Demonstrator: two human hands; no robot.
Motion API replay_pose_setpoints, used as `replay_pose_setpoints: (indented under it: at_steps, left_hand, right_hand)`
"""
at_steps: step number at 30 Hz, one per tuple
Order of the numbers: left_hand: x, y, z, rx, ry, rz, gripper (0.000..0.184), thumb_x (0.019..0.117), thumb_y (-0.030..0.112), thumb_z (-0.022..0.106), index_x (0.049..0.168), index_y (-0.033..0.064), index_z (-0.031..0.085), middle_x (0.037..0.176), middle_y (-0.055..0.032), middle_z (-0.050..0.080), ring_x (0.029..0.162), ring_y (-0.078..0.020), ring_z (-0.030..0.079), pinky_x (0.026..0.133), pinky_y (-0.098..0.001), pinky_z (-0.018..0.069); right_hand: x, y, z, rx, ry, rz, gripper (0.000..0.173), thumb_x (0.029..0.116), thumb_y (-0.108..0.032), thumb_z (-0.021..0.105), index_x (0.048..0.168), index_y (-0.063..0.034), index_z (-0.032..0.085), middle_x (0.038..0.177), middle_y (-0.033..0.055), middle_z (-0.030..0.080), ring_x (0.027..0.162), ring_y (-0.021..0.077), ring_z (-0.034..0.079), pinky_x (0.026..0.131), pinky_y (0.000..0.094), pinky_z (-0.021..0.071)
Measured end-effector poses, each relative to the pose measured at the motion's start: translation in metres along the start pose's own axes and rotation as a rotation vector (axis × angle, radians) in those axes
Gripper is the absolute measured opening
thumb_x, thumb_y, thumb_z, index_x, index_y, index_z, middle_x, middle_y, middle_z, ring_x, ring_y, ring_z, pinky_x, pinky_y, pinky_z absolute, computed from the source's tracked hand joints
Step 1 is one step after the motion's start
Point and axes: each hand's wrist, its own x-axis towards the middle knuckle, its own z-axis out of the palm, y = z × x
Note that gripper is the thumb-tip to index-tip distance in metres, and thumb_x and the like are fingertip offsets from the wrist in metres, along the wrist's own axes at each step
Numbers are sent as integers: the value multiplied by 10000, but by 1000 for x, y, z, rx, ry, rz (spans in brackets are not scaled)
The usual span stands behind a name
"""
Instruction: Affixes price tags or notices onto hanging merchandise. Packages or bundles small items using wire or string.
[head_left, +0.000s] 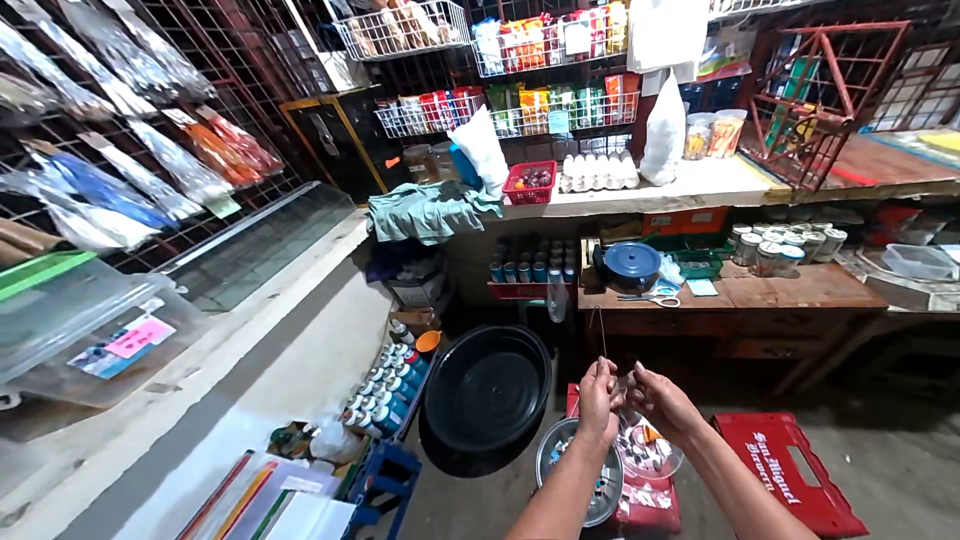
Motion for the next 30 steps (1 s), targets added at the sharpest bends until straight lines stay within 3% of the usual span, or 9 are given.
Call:
replay_pose_setpoints:
  at_steps: [6,12,15,17,18,20,22,27,30]
  left_hand:
    - [-1,18,9,-262,59,-73,443,1128,340,317,744,166,454,511,83,368,366,-19,328,374,-149,316]
    - [-8,34,15,-407,106,-52,480,1123,357,324,694,172,434,486,82,366,346,-28,341,354,-157,327]
    - [-9,26,11,-231,52,68,432,1129,265,331,731,157,458,534,83,386,384,-7,323,383,-133,304]
    - [-9,28,8,-108,29,133,405,1125,210,349,747,143,476,554,81,388,398,2,301,390,-127,281]
    - [-9,28,8,-60,21,147,393,1123,196,356,756,137,484,554,81,385,400,5,297,392,-125,276]
    - [-7,27,10,5,20,159,381,1117,172,373,757,132,491,553,83,380,408,8,292,400,-126,264]
    - [-6,27,12,36,41,165,373,1113,165,392,755,128,490,557,80,381,412,8,293,401,-126,260]
    - [-3,34,15,12,87,196,359,1114,188,395,772,123,482,554,77,362,409,3,291,404,-127,266]
    - [-7,42,21,-47,92,168,367,1120,216,384,776,126,476,545,79,358,397,0,295,392,-128,274]
  right_hand:
    - [-1,-9,23,347,152,14,539,1129,-345,286,671,-169,510,533,-74,485,456,27,463,510,177,443]
    - [-7,4,28,641,81,-65,590,1117,-318,305,566,-188,471,476,-72,443,440,61,484,521,222,480]
    - [-10,8,-7,-18,75,-257,426,1094,-202,294,902,-89,657,792,-8,701,728,71,682,736,248,586]
    - [-11,-5,-30,-661,82,-462,340,1046,-142,422,1202,13,681,1127,62,719,1024,103,687,935,286,560]
    - [-13,-12,-33,-952,74,-601,343,1030,-143,472,1232,24,692,1220,114,705,1134,171,671,1010,348,530]
    - [-12,-24,-28,-1386,-24,-936,284,978,-91,534,1162,-23,739,1209,144,720,1168,293,677,1012,485,526]
    - [-8,-35,-23,-1705,-171,-1157,236,939,-81,579,1111,-101,739,1176,85,737,1183,289,670,1013,513,502]
    - [-17,-58,2,-2030,-473,-960,202,907,-74,639,1085,-13,714,1041,135,720,1081,325,678,1072,554,438]
    - [-18,-52,11,-2084,-461,-902,131,922,17,614,1016,41,702,915,190,694,913,360,690,911,500,524]
